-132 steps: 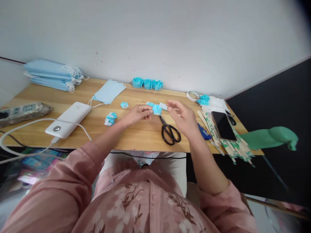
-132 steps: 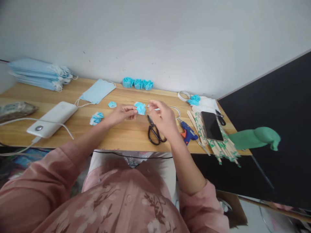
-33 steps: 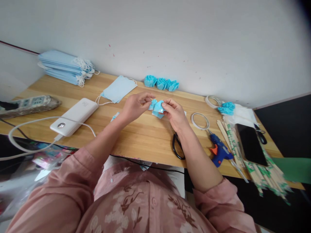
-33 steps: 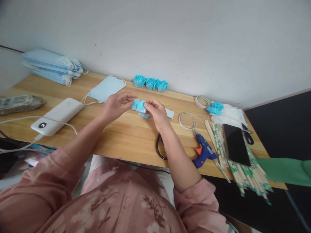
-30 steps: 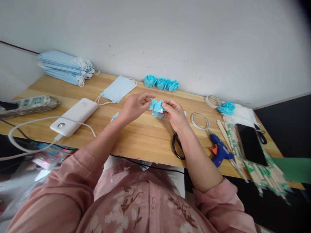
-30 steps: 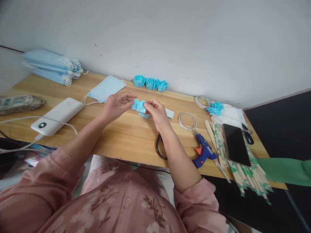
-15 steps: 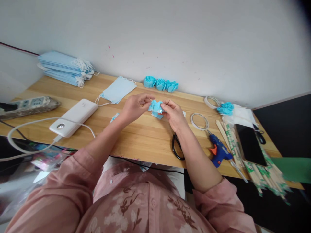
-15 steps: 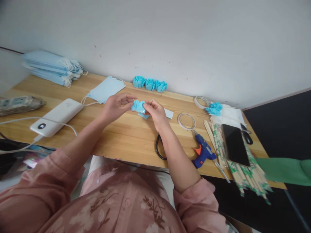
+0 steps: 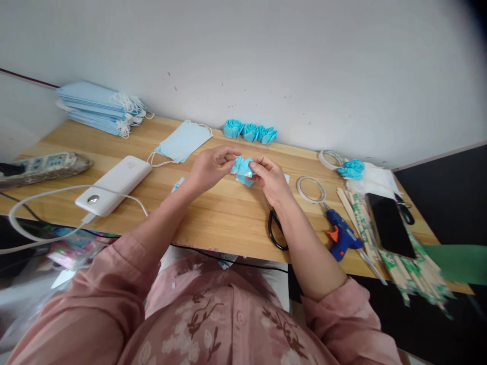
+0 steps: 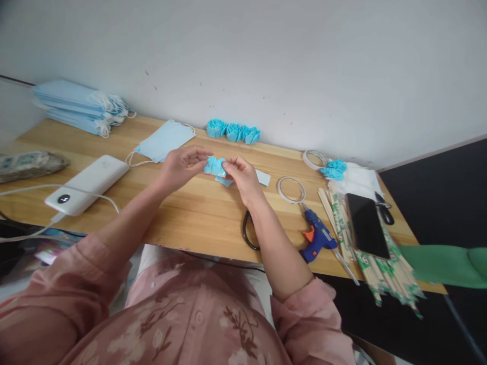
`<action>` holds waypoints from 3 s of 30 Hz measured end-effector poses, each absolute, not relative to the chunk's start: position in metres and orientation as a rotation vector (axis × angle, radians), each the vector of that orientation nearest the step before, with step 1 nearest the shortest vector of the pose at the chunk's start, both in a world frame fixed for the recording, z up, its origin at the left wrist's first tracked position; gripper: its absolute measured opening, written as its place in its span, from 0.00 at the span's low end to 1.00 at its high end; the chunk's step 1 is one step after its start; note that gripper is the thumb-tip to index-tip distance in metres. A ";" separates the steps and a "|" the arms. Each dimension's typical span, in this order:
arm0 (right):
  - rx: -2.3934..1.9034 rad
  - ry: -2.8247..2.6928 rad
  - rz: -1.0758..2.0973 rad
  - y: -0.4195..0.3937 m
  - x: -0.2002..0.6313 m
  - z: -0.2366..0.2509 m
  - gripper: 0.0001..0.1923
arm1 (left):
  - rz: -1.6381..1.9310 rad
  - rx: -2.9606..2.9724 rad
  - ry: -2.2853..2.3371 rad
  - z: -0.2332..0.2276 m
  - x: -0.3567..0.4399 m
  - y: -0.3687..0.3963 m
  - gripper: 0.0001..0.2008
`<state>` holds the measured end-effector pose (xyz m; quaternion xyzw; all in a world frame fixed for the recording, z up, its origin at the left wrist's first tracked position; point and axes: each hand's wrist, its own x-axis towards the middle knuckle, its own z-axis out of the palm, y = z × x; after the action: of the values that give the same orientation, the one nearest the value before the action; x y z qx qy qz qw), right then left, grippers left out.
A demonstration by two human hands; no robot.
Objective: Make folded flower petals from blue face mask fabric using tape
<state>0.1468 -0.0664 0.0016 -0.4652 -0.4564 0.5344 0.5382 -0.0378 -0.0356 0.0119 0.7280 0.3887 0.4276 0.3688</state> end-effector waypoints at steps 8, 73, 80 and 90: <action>-1.101 -1.101 1.271 -0.066 0.146 0.002 0.17 | 1.096 1.854 0.992 0.011 -0.037 -0.036 0.14; -1.118 -1.210 1.186 -0.067 0.146 -0.002 0.15 | 1.026 1.731 0.824 0.006 -0.028 -0.037 0.17; -1.112 -1.192 1.248 -0.067 0.148 0.000 0.17 | 1.047 1.778 0.872 0.005 -0.030 -0.035 0.23; -1.085 -1.325 1.277 -0.068 0.154 0.005 0.20 | 1.042 1.924 0.882 0.006 -0.030 -0.040 0.27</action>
<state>0.1540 -0.0675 0.0055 -0.4449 -0.5436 0.5238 0.4819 -0.0300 -0.0398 0.0065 0.7539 0.3458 0.4082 0.3814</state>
